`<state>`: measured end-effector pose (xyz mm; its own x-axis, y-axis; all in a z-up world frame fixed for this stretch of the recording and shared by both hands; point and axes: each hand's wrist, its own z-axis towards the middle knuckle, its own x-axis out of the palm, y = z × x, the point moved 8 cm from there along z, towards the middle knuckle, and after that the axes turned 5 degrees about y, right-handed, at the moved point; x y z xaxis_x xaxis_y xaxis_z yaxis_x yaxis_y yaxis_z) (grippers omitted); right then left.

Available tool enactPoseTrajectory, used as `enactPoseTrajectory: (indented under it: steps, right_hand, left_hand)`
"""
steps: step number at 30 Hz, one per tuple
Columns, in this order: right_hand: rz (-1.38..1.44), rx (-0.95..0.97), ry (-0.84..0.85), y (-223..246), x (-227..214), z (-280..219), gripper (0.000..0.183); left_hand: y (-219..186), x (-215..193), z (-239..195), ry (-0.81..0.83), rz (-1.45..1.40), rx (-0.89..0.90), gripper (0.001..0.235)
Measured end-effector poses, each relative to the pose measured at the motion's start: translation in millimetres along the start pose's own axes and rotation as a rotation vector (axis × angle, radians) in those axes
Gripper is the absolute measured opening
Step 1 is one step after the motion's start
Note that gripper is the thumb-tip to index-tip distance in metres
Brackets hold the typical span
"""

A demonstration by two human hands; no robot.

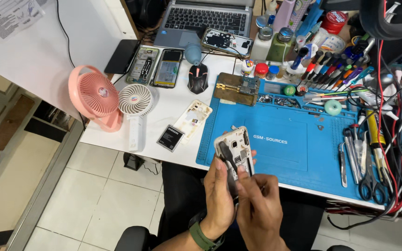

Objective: The person disassembles a white smartphone, removes the battery and internal components, and uses tweezers and a soldering iron to work on the motherboard. They also use a multimeter to test connections and a brush to clean the device.

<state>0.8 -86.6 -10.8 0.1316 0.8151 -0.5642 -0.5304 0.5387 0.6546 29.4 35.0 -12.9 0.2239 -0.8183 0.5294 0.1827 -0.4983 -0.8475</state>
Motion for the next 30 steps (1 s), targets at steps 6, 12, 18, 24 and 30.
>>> enactPoseTrajectory:
  steps: [6,12,18,24,30]
  right_hand:
    - [0.03,0.081,0.04,-2,1,2,0.04]
    - [0.053,0.042,0.055,8,-5,8,0.039]
    - [0.017,0.137,0.168,5,-8,3,0.048]
    - [0.026,0.127,0.084,32,-19,10,0.038]
    - [0.031,0.222,-0.023,25,-12,0,0.031]
  left_hand:
    - [-5,-2,-1,-0.037,-0.036,0.049,0.078]
    - [-26,2,2,-0.032,0.044,0.12,0.078]
    - [-30,2,4,-0.002,-0.008,0.123,0.082]
    - [-42,0,3,0.001,0.038,0.307,0.079]
    - [-57,2,0,-0.015,0.045,0.322,0.078]
